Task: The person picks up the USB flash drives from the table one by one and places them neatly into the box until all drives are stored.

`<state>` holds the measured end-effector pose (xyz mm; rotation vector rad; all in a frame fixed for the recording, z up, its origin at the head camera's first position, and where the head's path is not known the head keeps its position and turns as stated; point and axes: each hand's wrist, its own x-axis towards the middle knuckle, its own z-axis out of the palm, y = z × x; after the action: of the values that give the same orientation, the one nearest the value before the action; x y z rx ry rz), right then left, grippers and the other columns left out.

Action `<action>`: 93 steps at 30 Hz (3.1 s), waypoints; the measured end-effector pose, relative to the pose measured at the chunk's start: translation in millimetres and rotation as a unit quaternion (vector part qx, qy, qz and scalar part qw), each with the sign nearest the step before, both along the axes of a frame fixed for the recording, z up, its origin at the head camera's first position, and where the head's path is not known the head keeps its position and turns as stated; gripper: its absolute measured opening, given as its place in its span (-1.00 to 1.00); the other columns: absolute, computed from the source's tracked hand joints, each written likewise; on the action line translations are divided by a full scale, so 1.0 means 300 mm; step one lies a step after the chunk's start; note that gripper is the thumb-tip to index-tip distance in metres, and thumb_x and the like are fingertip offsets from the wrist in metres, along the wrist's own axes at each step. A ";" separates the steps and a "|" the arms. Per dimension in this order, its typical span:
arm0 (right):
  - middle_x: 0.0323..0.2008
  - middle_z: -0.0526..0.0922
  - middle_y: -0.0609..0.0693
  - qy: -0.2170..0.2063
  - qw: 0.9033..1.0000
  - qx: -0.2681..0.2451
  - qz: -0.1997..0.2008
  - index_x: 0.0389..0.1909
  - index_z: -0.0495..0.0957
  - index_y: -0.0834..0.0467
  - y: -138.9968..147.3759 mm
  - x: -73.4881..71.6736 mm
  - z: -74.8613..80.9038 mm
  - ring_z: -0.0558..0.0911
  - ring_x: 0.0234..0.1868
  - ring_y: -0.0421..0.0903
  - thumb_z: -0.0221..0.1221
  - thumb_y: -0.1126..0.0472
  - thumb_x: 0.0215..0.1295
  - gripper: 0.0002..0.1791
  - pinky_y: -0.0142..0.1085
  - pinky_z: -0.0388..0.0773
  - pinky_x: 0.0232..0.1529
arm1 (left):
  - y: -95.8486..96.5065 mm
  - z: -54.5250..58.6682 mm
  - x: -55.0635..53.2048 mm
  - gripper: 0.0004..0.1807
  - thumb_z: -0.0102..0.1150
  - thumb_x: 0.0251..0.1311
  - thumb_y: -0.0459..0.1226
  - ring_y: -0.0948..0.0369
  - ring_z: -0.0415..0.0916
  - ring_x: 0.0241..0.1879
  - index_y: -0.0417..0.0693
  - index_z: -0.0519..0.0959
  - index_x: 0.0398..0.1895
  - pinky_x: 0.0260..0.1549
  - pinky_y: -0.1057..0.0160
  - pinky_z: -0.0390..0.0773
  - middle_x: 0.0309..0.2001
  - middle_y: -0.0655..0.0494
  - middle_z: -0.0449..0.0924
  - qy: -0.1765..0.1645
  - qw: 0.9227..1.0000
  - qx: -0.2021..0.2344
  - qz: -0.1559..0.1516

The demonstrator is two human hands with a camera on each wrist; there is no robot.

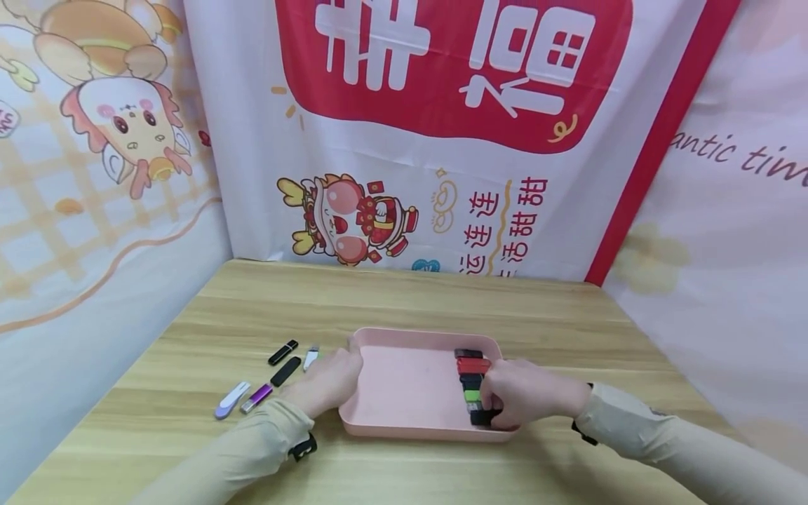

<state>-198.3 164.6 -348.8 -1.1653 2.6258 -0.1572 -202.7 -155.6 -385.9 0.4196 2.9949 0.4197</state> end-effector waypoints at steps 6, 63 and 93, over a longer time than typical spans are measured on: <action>-0.61 0.48 -0.19 0.021 1.000 -0.003 -0.003 -0.52 0.61 -0.03 -0.003 -0.005 -0.008 0.45 -0.57 -0.29 0.48 0.16 0.02 -0.81 -0.37 0.43 -0.52 | 0.004 0.006 -0.007 -0.38 -0.19 0.36 -0.48 0.16 0.37 -0.69 -0.58 -0.06 0.41 -0.73 0.23 0.38 -0.58 -0.01 0.38 0.002 1.000 0.001 -0.002; -0.65 0.53 -0.07 0.001 0.920 -0.219 -0.324 -0.08 0.64 0.35 0.094 -0.036 -0.106 0.47 -0.69 -0.18 0.14 0.32 0.35 -0.77 -0.35 0.32 -0.67 | -0.008 0.004 0.014 -0.38 -0.12 0.36 -0.40 0.12 0.41 -0.58 -0.54 0.04 0.40 -0.60 0.11 0.46 -0.40 -0.17 0.51 0.004 1.000 0.017 0.000; -0.67 0.56 -0.04 -0.066 0.918 -0.223 -0.322 -0.27 0.70 0.22 0.118 -0.033 -0.097 0.37 -0.78 -0.21 0.25 0.25 0.31 -0.88 -0.40 0.24 -0.72 | -0.399 0.201 -0.097 -0.82 0.14 0.23 -0.31 -0.01 0.53 -0.34 -0.28 0.58 -0.22 -0.40 -0.02 0.59 -0.34 -0.09 0.54 0.153 0.987 -0.046 -0.032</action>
<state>-208.1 200.1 -377.9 -0.3084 2.8187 -0.9627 -231.8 -275.4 -325.6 0.6233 3.2663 0.2278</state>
